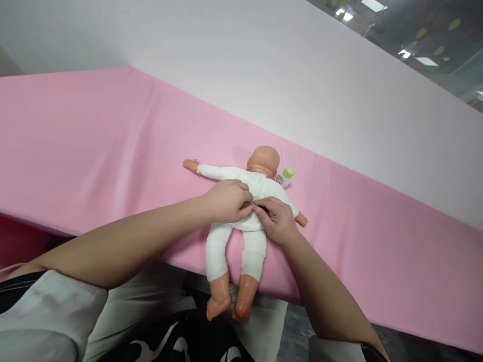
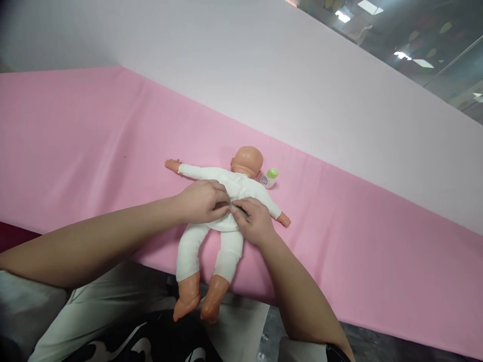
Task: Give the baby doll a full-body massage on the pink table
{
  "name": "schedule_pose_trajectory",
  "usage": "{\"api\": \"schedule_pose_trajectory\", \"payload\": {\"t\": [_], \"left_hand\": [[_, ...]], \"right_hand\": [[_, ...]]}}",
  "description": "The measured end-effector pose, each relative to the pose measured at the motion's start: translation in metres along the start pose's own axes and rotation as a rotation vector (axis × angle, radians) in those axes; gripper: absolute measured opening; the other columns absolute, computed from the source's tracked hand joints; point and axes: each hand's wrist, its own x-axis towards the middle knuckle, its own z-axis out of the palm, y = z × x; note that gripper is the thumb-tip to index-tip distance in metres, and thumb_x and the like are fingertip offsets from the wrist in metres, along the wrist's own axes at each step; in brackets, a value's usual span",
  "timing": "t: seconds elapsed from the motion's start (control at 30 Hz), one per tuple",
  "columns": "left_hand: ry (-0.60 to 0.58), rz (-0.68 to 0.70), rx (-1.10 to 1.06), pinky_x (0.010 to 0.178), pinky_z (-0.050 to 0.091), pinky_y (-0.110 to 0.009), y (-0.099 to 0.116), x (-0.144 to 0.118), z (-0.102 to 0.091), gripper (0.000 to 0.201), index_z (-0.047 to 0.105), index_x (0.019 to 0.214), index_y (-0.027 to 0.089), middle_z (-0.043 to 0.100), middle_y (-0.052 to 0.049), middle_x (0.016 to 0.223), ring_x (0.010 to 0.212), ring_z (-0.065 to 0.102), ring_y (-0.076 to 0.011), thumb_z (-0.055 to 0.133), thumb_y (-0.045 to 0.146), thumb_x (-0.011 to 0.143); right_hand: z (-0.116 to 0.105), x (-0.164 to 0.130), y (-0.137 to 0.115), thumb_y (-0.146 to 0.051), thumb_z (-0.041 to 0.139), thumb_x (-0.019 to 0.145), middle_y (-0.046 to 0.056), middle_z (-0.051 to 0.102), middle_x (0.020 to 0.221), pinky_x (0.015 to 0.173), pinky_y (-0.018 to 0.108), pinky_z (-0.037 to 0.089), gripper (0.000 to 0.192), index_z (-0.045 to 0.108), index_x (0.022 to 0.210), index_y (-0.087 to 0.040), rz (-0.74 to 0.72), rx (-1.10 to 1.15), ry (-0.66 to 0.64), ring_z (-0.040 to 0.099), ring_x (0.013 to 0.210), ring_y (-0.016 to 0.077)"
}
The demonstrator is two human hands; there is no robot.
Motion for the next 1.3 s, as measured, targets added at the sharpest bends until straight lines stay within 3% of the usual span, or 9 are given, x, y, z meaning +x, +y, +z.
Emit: {"api": "schedule_pose_trajectory", "payload": {"t": [0.1,0.2,0.33,0.47,0.63,0.77,0.97,1.13,1.3], "left_hand": [[0.101,0.082,0.038,0.088,0.052,-0.043,-0.002,-0.001,-0.002,0.031,0.078,0.088,0.018,0.072,-0.008,0.087,0.086,0.066,-0.0252,0.055,0.036,0.099],[0.186,0.130,0.060,0.093,0.052,-0.044,-0.004,0.001,-0.001,0.029,0.078,0.096,0.016,0.073,-0.011,0.100,0.095,0.066,-0.0274,0.054,0.032,0.099],[0.063,0.053,0.028,0.097,0.052,-0.044,-0.008,0.007,0.008,0.027,0.078,0.105,0.016,0.073,-0.011,0.102,0.100,0.067,-0.0281,0.056,0.031,0.098],[-0.043,0.028,-0.007,0.103,0.050,-0.044,-0.012,0.010,0.014,0.031,0.078,0.111,0.016,0.074,-0.009,0.104,0.103,0.068,-0.0275,0.055,0.032,0.099],[0.040,-0.010,-0.043,0.103,0.050,-0.046,-0.014,0.008,0.016,0.034,0.077,0.118,0.018,0.072,-0.010,0.111,0.110,0.066,-0.0297,0.057,0.036,0.097],[0.178,-0.016,0.026,0.113,0.044,-0.052,-0.017,0.008,0.019,0.046,0.070,0.130,0.015,0.066,-0.016,0.132,0.125,0.058,-0.0351,0.059,0.040,0.094],[-0.010,-0.048,-0.002,0.108,0.047,-0.050,-0.019,0.012,0.021,0.044,0.069,0.131,0.016,0.068,-0.014,0.126,0.120,0.060,-0.0336,0.055,0.039,0.096],[0.006,-0.054,0.018,0.113,0.044,-0.052,-0.016,0.010,0.022,0.049,0.067,0.138,0.014,0.065,-0.016,0.135,0.128,0.057,-0.0356,0.054,0.039,0.097],[0.058,-0.075,0.051,0.129,0.026,-0.058,-0.020,0.009,0.029,0.073,0.044,0.160,0.007,0.040,-0.023,0.168,0.158,0.030,-0.0426,0.053,0.044,0.098]], "right_hand": [[-0.001,-0.002,-0.003,-0.039,0.062,0.103,0.006,0.080,0.103,0.091,0.044,0.062,0.023,0.079,0.109,-0.025,-0.030,-0.020,0.164,0.075,0.100,0.0255],[0.001,-0.003,-0.002,-0.042,0.062,0.102,0.010,0.079,0.112,0.097,0.049,0.060,0.029,0.077,0.119,-0.023,-0.051,-0.098,0.282,0.073,0.110,0.0290],[0.007,0.002,0.005,-0.043,0.056,0.106,0.011,0.077,0.126,0.109,0.053,0.055,0.035,0.075,0.127,-0.023,0.017,-0.119,0.135,0.069,0.123,0.0309],[0.009,0.008,0.015,-0.040,0.051,0.108,0.007,0.080,0.119,0.104,0.049,0.058,0.032,0.078,0.118,-0.026,0.104,-0.020,0.006,0.073,0.114,0.0272],[0.009,0.008,0.019,-0.038,0.061,0.102,0.007,0.080,0.115,0.104,0.048,0.058,0.025,0.077,0.116,-0.026,0.085,-0.037,0.046,0.072,0.113,0.0275],[0.011,0.005,0.017,-0.040,0.066,0.098,0.011,0.074,0.133,0.116,0.056,0.051,0.040,0.071,0.135,-0.024,0.034,-0.182,0.123,0.063,0.130,0.0328],[0.011,0.007,0.021,-0.043,0.060,0.102,0.012,0.066,0.148,0.121,0.059,0.046,0.049,0.062,0.147,-0.024,0.107,-0.195,-0.039,0.057,0.141,0.0335],[0.009,0.007,0.022,-0.045,0.061,0.101,0.012,0.067,0.146,0.121,0.059,0.045,0.051,0.063,0.146,-0.023,0.089,-0.203,-0.026,0.056,0.140,0.0335],[0.011,0.008,0.020,-0.042,0.063,0.097,0.017,0.051,0.162,0.128,0.064,0.035,0.069,0.047,0.159,-0.019,0.037,-0.256,0.031,0.043,0.153,0.0372]]}}
